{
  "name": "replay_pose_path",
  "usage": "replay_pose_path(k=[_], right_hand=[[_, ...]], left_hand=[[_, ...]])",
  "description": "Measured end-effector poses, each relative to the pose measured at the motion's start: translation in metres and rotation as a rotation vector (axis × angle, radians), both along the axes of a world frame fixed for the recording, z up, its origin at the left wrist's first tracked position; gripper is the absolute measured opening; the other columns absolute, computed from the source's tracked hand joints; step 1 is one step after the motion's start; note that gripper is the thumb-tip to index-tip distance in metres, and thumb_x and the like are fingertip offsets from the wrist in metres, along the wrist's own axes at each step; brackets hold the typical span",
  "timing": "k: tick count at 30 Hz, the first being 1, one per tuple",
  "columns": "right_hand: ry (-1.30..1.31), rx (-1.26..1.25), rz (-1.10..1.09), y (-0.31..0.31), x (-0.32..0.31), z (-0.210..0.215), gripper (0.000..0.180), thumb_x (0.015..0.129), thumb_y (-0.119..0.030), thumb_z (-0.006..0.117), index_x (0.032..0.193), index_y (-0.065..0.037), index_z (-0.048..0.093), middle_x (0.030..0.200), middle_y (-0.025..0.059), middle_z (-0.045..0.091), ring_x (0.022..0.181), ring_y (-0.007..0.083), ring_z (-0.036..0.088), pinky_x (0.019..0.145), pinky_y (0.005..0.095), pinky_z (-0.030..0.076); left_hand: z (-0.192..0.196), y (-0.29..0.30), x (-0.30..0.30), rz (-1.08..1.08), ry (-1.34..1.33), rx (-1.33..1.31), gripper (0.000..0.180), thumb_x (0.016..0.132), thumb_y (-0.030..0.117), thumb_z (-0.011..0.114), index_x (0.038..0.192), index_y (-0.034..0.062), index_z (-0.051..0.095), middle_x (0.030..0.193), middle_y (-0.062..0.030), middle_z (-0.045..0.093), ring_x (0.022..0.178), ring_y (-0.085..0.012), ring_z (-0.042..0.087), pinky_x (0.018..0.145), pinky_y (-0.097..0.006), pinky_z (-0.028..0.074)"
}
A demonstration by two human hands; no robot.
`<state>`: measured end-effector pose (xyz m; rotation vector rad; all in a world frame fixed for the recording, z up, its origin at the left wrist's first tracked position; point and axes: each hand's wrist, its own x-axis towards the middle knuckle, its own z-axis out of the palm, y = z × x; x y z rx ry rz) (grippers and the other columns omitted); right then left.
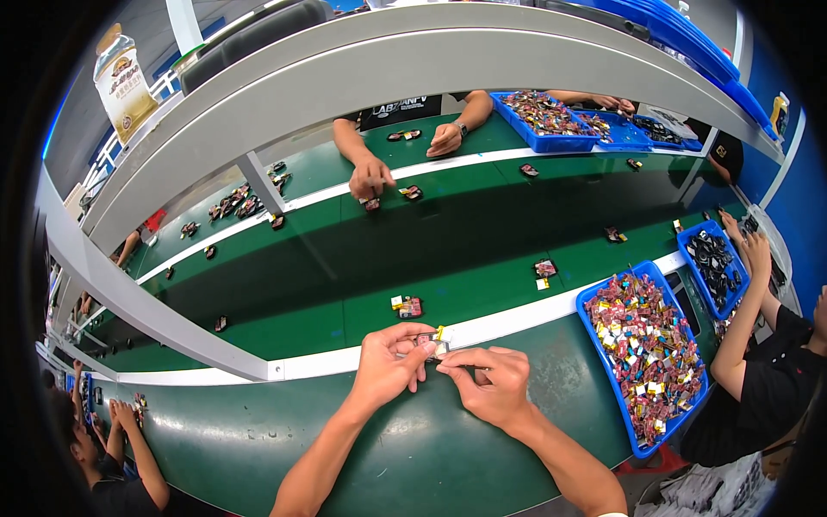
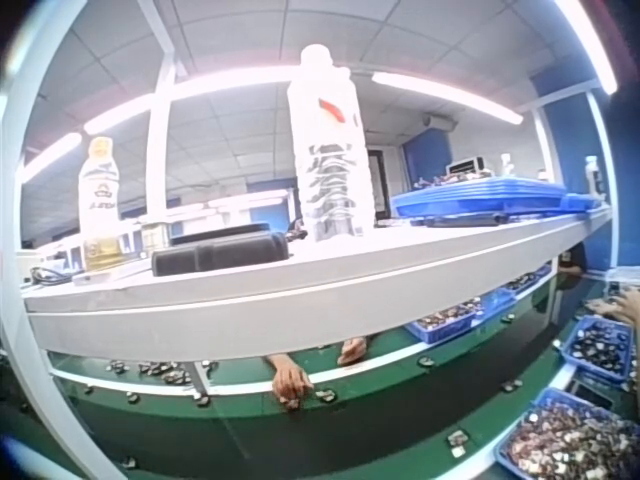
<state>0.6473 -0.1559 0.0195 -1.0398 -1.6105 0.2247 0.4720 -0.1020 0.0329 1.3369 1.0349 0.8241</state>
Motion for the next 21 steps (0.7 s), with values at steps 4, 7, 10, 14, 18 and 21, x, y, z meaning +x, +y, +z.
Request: replay_pose_path(k=[4, 7, 10, 14, 18, 21], right_hand=[[0.001, -0.004, 0.006, 0.000, -0.001, 0.001, 0.015, 0.072, 0.005, 0.080, 0.076, -0.006, 0.071, 0.082, 0.0045, 0.078, 0.042, 0.0062, 0.051, 0.041, 0.0210, 0.037], [0.007, -0.013, 0.007, 0.000, -0.001, 0.000, 0.015, 0.072, 0.005, 0.081, 0.076, -0.006, 0.072, 0.082, 0.0042, 0.078, 0.041, 0.0062, 0.050, 0.041, 0.0211, 0.036], [-0.005, 0.001, 0.008, -0.001, -0.001, 0.000, 0.015, 0.072, 0.005, 0.080, 0.078, -0.006, 0.072, 0.082, 0.0038, 0.078, 0.041, 0.0060, 0.048, 0.042, 0.0213, 0.036], [-0.040, -0.004, 0.005, -0.002, -0.003, 0.000, 0.015, 0.071, 0.003, 0.082, 0.079, -0.007, 0.074, 0.080, 0.0015, 0.077, 0.041, 0.0074, 0.046, 0.043, 0.0232, 0.037], [-0.006, -0.010, 0.003, 0.001, -0.003, -0.004, 0.016, 0.072, 0.004, 0.083, 0.081, -0.005, 0.073, 0.087, 0.0047, 0.078, 0.041, 0.0055, 0.045, 0.043, 0.0211, 0.036], [0.085, -0.031, -0.045, 0.001, -0.005, 0.004, 0.016, 0.072, 0.004, 0.082, 0.083, -0.003, 0.074, 0.091, 0.0061, 0.078, 0.042, 0.0044, 0.044, 0.043, 0.0211, 0.035]], left_hand=[[-0.001, -0.001, 0.001, 0.016, 0.026, 0.005, 0.024, 0.093, 0.008, 0.069, 0.113, -0.0050, 0.067, 0.063, -0.0061, 0.067, 0.045, -0.0079, 0.055, 0.041, -0.026, 0.044], [0.003, -0.003, 0.003, 0.030, 0.047, -0.008, 0.023, 0.092, 0.008, 0.069, 0.112, -0.0053, 0.068, 0.063, -0.0064, 0.067, 0.046, -0.0078, 0.055, 0.042, -0.026, 0.044], [0.002, -0.006, 0.005, 0.061, 0.062, 0.018, 0.022, 0.092, 0.006, 0.069, 0.110, -0.0056, 0.068, 0.064, -0.0063, 0.068, 0.047, -0.0077, 0.056, 0.042, -0.027, 0.044], [-0.005, -0.006, 0.006, 0.075, 0.127, 0.045, 0.021, 0.091, 0.004, 0.068, 0.109, -0.0061, 0.067, 0.068, -0.0073, 0.069, 0.049, -0.0081, 0.058, 0.040, -0.026, 0.044], [-0.007, 0.005, -0.005, 0.102, 0.040, -0.057, 0.021, 0.091, 0.001, 0.066, 0.111, -0.0068, 0.066, 0.083, -0.0114, 0.071, 0.051, -0.0112, 0.060, 0.039, -0.026, 0.045], [-0.015, 0.036, -0.039, 0.273, -0.050, 0.042, 0.021, 0.092, 0.000, 0.063, 0.111, -0.0096, 0.064, 0.088, -0.0139, 0.070, 0.053, -0.0135, 0.062, 0.039, -0.027, 0.047]])
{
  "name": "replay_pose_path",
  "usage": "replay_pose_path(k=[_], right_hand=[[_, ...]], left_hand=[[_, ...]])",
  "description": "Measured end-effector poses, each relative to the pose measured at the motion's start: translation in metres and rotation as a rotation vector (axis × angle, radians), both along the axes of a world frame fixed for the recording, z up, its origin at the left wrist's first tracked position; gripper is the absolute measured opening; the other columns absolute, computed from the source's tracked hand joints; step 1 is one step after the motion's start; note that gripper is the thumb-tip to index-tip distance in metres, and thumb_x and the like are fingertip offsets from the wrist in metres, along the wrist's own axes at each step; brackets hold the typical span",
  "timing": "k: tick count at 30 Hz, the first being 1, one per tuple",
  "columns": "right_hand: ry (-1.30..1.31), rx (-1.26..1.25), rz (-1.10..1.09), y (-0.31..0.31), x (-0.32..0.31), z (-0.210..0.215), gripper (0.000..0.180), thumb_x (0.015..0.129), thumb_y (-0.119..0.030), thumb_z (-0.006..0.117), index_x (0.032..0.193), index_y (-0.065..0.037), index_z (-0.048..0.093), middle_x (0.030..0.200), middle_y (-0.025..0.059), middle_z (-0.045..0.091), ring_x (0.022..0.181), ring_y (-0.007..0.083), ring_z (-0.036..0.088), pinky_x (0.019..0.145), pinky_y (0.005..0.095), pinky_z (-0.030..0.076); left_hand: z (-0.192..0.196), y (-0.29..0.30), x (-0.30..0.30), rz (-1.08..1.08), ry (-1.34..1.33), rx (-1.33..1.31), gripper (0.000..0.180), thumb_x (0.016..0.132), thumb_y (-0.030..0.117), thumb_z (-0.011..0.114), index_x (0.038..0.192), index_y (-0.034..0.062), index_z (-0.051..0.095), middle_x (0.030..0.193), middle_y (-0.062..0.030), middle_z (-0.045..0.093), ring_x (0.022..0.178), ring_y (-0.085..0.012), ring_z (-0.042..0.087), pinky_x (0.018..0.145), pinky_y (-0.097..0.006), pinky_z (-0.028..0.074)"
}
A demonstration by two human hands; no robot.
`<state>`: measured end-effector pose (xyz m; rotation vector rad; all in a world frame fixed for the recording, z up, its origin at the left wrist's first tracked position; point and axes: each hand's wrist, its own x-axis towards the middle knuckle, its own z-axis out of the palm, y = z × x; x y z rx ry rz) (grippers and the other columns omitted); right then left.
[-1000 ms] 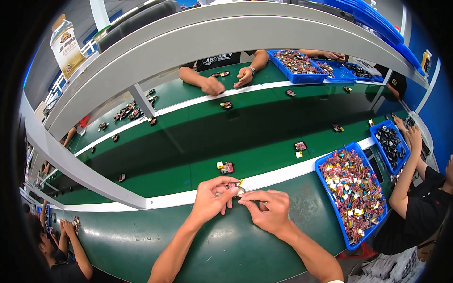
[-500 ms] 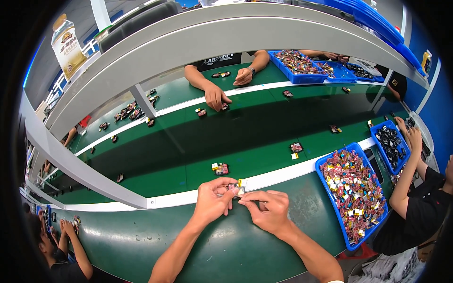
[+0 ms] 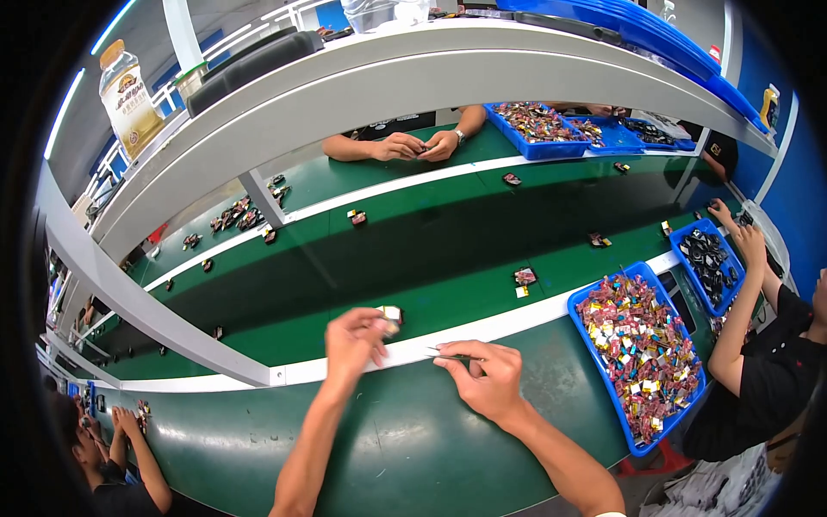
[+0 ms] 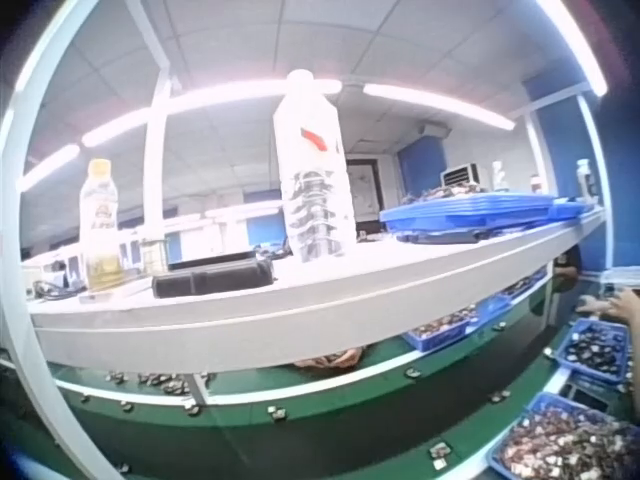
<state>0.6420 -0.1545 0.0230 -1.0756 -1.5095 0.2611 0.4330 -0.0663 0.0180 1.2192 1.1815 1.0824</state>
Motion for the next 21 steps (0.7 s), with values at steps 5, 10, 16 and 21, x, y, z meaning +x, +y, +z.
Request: replay_pose_path(k=[5, 10, 16, 21], right_hand=[[0.026, -0.017, -0.044, -0.001, 0.004, -0.005, 0.020, 0.073, 0.001, 0.084, 0.091, -0.005, 0.076, 0.073, 0.0014, 0.073, 0.042, 0.0068, 0.039, 0.043, 0.0231, 0.032], [0.009, -0.080, -0.029, -0.003, 0.005, -0.004, 0.015, 0.074, 0.004, 0.081, 0.086, -0.002, 0.075, 0.092, 0.0063, 0.078, 0.043, 0.0035, 0.042, 0.045, 0.0202, 0.035], [0.018, -0.105, -0.023, -0.006, 0.002, -0.001, 0.014, 0.075, 0.003, 0.081, 0.086, -0.001, 0.075, 0.092, 0.0060, 0.078, 0.043, 0.0034, 0.042, 0.046, 0.0202, 0.035], [0.050, -0.072, -0.039, -0.002, 0.002, -0.006, 0.018, 0.074, 0.000, 0.083, 0.090, -0.004, 0.077, 0.062, 0.0005, 0.066, 0.042, 0.0053, 0.036, 0.042, 0.0232, 0.030]], left_hand=[[-0.024, 0.054, -0.058, 0.295, 0.328, 0.107, 0.020, 0.093, 0.003, 0.062, 0.106, -0.0111, 0.067, 0.082, -0.0152, 0.071, 0.049, -0.0135, 0.062, 0.039, -0.028, 0.047], [-0.012, 0.040, -0.065, 0.514, 1.078, 0.547, 0.033, 0.092, 0.024, 0.070, 0.109, -0.0032, 0.063, 0.094, -0.0190, 0.062, 0.073, -0.0397, 0.067, 0.062, -0.048, 0.053], [-0.004, -0.007, -0.002, 0.320, 1.053, 0.516, 0.062, 0.075, 0.049, 0.083, 0.104, 0.0033, 0.054, 0.090, -0.0166, 0.064, 0.072, -0.0368, 0.067, 0.061, -0.047, 0.051], [-0.016, 0.001, 0.000, 0.248, 1.094, 0.521, 0.068, 0.070, 0.048, 0.088, 0.102, 0.0007, 0.052, 0.083, -0.0153, 0.063, 0.066, -0.0367, 0.067, 0.054, -0.046, 0.050]])
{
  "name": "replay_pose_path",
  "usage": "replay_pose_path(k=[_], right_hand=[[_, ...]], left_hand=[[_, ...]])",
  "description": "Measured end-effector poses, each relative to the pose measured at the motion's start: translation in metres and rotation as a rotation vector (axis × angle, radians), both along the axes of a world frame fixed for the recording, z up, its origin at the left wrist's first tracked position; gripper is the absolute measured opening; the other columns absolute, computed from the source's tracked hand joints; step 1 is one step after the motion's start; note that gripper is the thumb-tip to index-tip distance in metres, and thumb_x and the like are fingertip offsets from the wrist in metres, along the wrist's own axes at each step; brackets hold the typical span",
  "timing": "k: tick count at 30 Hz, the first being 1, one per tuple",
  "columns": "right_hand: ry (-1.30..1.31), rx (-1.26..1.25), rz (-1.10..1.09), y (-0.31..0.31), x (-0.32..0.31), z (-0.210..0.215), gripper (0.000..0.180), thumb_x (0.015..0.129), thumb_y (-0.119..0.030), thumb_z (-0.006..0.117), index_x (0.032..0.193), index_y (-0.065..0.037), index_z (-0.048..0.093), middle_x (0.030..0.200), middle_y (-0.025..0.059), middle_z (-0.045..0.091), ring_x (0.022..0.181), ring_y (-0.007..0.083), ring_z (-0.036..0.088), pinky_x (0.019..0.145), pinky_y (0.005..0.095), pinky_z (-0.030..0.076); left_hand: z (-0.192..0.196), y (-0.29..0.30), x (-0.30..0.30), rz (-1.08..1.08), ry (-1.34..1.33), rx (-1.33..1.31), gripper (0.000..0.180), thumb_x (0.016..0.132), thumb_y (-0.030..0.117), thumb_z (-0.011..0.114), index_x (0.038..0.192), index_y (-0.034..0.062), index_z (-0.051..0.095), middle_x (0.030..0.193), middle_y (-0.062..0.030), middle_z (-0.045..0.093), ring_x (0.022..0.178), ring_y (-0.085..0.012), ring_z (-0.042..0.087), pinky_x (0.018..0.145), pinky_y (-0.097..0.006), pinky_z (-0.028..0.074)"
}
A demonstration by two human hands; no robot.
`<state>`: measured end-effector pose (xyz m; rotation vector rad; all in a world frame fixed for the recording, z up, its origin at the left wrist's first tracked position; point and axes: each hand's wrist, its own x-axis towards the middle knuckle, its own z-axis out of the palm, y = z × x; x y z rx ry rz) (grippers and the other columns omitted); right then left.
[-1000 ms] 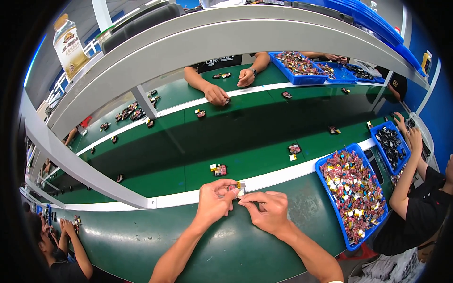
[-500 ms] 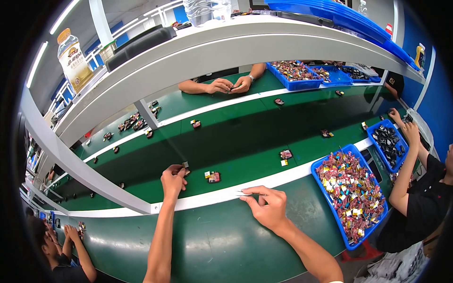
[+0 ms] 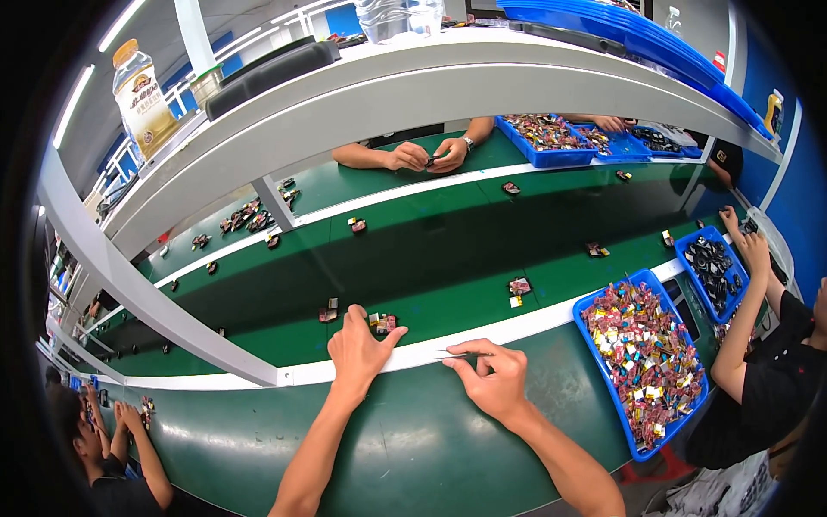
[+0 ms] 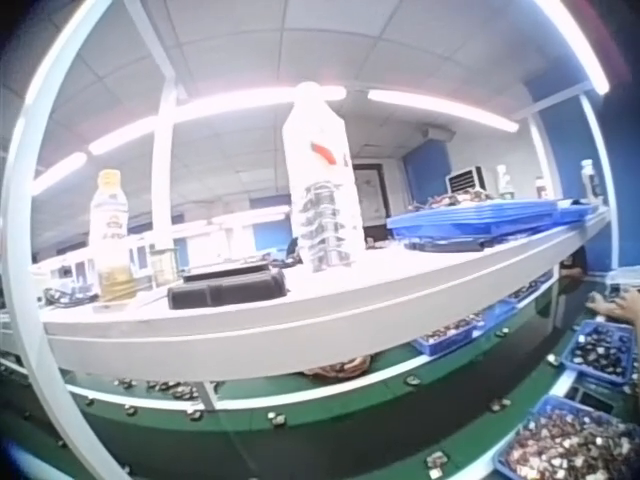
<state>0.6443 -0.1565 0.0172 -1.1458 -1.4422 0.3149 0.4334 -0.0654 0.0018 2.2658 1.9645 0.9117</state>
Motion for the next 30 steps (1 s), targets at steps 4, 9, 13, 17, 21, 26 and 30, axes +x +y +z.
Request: replay_pose_path(k=[4, 9, 13, 17, 21, 26, 30], right_hand=[[-0.013, -0.022, 0.035, -0.002, -0.001, 0.003, 0.016, 0.074, -0.001, 0.083, 0.089, -0.003, 0.076, 0.067, 0.0017, 0.069, 0.041, 0.0060, 0.035, 0.042, 0.0233, 0.030], [-0.010, -0.009, 0.035, -0.003, 0.001, 0.002, 0.015, 0.074, -0.001, 0.083, 0.087, -0.002, 0.076, 0.073, 0.0032, 0.072, 0.041, 0.0063, 0.035, 0.042, 0.0236, 0.031], [0.009, -0.015, 0.048, -0.002, -0.002, 0.001, 0.014, 0.075, -0.001, 0.083, 0.086, -0.001, 0.075, 0.078, 0.0034, 0.074, 0.041, 0.0063, 0.035, 0.042, 0.0242, 0.031], [-0.028, -0.079, 0.066, -0.005, -0.001, 0.005, 0.013, 0.074, 0.003, 0.082, 0.085, 0.000, 0.075, 0.089, 0.0076, 0.077, 0.044, 0.0046, 0.046, 0.049, 0.0203, 0.040], [-0.008, -0.058, 0.061, -0.003, -0.001, 0.002, 0.012, 0.075, 0.001, 0.082, 0.084, 0.000, 0.074, 0.087, 0.0061, 0.077, 0.043, 0.0055, 0.042, 0.046, 0.0219, 0.037], [0.003, -0.042, 0.050, -0.004, 0.001, 0.004, 0.012, 0.075, -0.002, 0.083, 0.082, 0.000, 0.073, 0.085, 0.0042, 0.076, 0.042, 0.0065, 0.039, 0.043, 0.0232, 0.034], [0.001, -0.061, 0.058, -0.004, 0.001, 0.004, 0.012, 0.075, -0.001, 0.083, 0.081, 0.001, 0.073, 0.085, 0.0051, 0.076, 0.042, 0.0066, 0.040, 0.044, 0.0232, 0.034]], left_hand=[[0.006, 0.000, -0.031, -0.065, 0.002, -0.073, 0.061, 0.066, 0.042, 0.090, 0.100, 0.0043, 0.056, 0.084, -0.0120, 0.066, 0.074, -0.0335, 0.068, 0.062, -0.043, 0.051], [0.010, 0.002, -0.057, -0.079, -0.069, -0.143, 0.031, 0.069, 0.021, 0.090, 0.081, 0.0037, 0.067, 0.083, -0.0089, 0.068, 0.077, -0.0294, 0.067, 0.064, -0.042, 0.050], [0.012, 0.004, -0.061, 0.014, -0.166, -0.268, 0.017, 0.082, 0.018, 0.080, 0.081, 0.0025, 0.073, 0.076, -0.0111, 0.071, 0.074, -0.0320, 0.068, 0.066, -0.043, 0.052], [0.011, 0.016, -0.045, 0.064, -0.272, -0.301, 0.028, 0.088, 0.028, 0.074, 0.082, 0.0005, 0.072, 0.074, -0.0132, 0.072, 0.072, -0.0343, 0.069, 0.068, -0.042, 0.052], [-0.003, 0.034, -0.042, 0.097, -0.332, -0.341, 0.026, 0.085, 0.026, 0.077, 0.085, 0.0009, 0.072, 0.073, -0.0123, 0.072, 0.072, -0.0331, 0.069, 0.067, -0.042, 0.052], [-0.007, 0.046, -0.047, -0.010, -0.382, -0.377, 0.019, 0.083, 0.018, 0.078, 0.086, 0.0016, 0.070, 0.071, -0.0084, 0.070, 0.069, -0.0256, 0.069, 0.066, -0.038, 0.052], [-0.007, 0.044, -0.056, -0.035, -0.377, -0.400, 0.016, 0.083, 0.016, 0.076, 0.086, 0.0014, 0.070, 0.072, -0.0075, 0.070, 0.068, -0.0224, 0.069, 0.065, -0.037, 0.052]])
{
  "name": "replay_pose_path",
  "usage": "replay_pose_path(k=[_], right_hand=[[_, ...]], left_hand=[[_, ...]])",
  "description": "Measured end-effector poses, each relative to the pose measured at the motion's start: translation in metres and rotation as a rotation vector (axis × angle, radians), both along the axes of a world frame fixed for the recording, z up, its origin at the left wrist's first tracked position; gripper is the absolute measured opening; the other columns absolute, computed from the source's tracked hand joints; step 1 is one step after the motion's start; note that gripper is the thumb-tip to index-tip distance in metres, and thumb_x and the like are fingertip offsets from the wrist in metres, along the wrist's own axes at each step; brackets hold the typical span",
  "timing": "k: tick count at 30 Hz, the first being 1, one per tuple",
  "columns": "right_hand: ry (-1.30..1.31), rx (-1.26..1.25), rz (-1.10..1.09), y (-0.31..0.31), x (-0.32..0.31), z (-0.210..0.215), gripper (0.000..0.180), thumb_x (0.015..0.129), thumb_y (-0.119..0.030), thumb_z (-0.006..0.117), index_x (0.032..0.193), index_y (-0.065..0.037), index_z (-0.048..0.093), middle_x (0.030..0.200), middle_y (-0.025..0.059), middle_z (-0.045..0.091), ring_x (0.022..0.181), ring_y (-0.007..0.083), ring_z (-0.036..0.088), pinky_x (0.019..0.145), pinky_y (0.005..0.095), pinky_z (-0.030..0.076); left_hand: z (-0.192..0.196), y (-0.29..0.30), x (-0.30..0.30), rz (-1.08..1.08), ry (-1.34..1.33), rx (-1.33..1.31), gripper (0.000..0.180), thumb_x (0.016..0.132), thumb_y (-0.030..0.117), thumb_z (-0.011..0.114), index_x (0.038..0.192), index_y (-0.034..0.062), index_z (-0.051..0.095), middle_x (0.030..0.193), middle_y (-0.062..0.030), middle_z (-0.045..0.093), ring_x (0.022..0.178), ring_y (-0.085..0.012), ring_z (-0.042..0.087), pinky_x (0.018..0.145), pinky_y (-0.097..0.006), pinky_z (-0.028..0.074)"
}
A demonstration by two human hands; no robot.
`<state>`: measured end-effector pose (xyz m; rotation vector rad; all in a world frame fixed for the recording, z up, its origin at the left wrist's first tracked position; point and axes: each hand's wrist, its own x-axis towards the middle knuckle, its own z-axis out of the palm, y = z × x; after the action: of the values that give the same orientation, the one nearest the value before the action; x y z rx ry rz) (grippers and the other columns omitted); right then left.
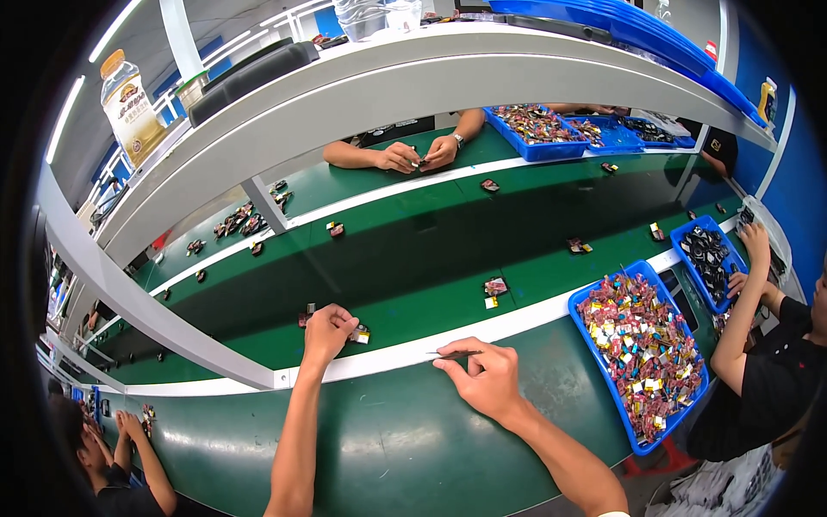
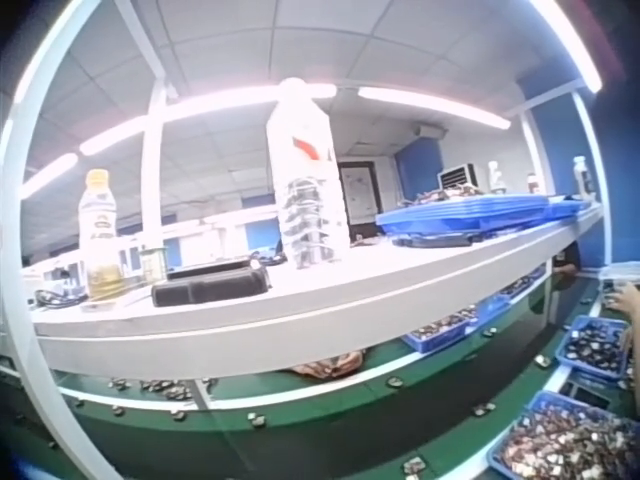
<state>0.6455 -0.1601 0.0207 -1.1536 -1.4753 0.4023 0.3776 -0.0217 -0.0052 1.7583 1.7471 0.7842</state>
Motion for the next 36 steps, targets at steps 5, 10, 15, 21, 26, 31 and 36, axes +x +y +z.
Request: replay_pose_path(k=[5, 10, 15, 21, 26, 31, 36], right_hand=[[-0.007, 0.052, 0.013, 0.002, 0.005, -0.007, 0.013, 0.074, 0.000, 0.083, 0.083, 0.002, 0.073, 0.087, 0.0071, 0.076, 0.042, 0.0065, 0.040, 0.044, 0.0233, 0.034], [0.218, -0.158, 0.063, -0.001, 0.002, 0.003, 0.012, 0.077, 0.004, 0.081, 0.084, 0.003, 0.071, 0.090, 0.0069, 0.076, 0.050, 0.0000, 0.042, 0.047, 0.0187, 0.033], [0.537, -0.269, 0.160, -0.001, 0.009, 0.006, 0.015, 0.081, 0.006, 0.079, 0.092, 0.004, 0.069, 0.086, 0.0037, 0.072, 0.056, -0.0033, 0.042, 0.048, 0.0162, 0.030], [0.578, -0.299, 0.157, 0.001, 0.014, 0.000, 0.018, 0.082, 0.009, 0.076, 0.096, 0.004, 0.066, 0.082, 0.0049, 0.071, 0.056, -0.0031, 0.044, 0.048, 0.0150, 0.030], [0.516, -0.289, 0.135, 0.002, 0.013, -0.004, 0.019, 0.081, 0.009, 0.076, 0.096, 0.004, 0.066, 0.081, 0.0037, 0.070, 0.057, -0.0037, 0.044, 0.048, 0.0149, 0.030], [0.474, -0.299, 0.076, 0.001, 0.013, -0.006, 0.017, 0.081, 0.006, 0.079, 0.094, 0.003, 0.069, 0.079, -0.0008, 0.069, 0.057, -0.0052, 0.039, 0.047, 0.0159, 0.026], [0.393, -0.320, 0.061, -0.001, 0.013, -0.006, 0.017, 0.081, 0.005, 0.080, 0.095, 0.004, 0.069, 0.080, 0.0009, 0.071, 0.056, -0.0051, 0.040, 0.047, 0.0160, 0.027]], left_hand=[[0.005, -0.008, 0.004, -0.012, -0.013, -0.013, 0.016, 0.085, 0.015, 0.075, 0.088, 0.0012, 0.068, 0.072, -0.0082, 0.071, 0.068, -0.0196, 0.069, 0.064, -0.034, 0.052], [0.028, -0.030, 0.024, -0.010, -0.290, -0.085, 0.014, 0.090, 0.010, 0.071, 0.093, -0.0031, 0.068, 0.072, -0.0095, 0.071, 0.055, -0.0146, 0.065, 0.050, -0.030, 0.048], [0.031, -0.055, 0.068, -0.118, -0.636, -0.146, 0.015, 0.094, 0.007, 0.066, 0.099, -0.0064, 0.071, 0.072, -0.0085, 0.069, 0.050, -0.0102, 0.061, 0.040, -0.024, 0.043], [0.041, -0.079, 0.099, -0.197, -0.529, -0.159, 0.017, 0.094, 0.011, 0.068, 0.095, -0.0061, 0.071, 0.062, -0.0065, 0.066, 0.048, -0.0095, 0.060, 0.043, -0.025, 0.043], [0.032, -0.086, 0.103, -0.229, -0.451, -0.025, 0.017, 0.094, 0.011, 0.068, 0.096, -0.0055, 0.071, 0.061, -0.0073, 0.065, 0.047, -0.0086, 0.057, 0.044, -0.025, 0.043], [0.028, -0.089, 0.107, -0.249, -0.467, 0.022, 0.017, 0.095, 0.011, 0.067, 0.098, -0.0057, 0.070, 0.064, -0.0061, 0.067, 0.048, -0.0071, 0.057, 0.040, -0.024, 0.042], [0.019, -0.091, 0.112, -0.238, -0.396, 0.120, 0.015, 0.094, 0.009, 0.068, 0.093, -0.0055, 0.067, 0.072, -0.0134, 0.067, 0.055, -0.0165, 0.061, 0.052, -0.030, 0.045]])
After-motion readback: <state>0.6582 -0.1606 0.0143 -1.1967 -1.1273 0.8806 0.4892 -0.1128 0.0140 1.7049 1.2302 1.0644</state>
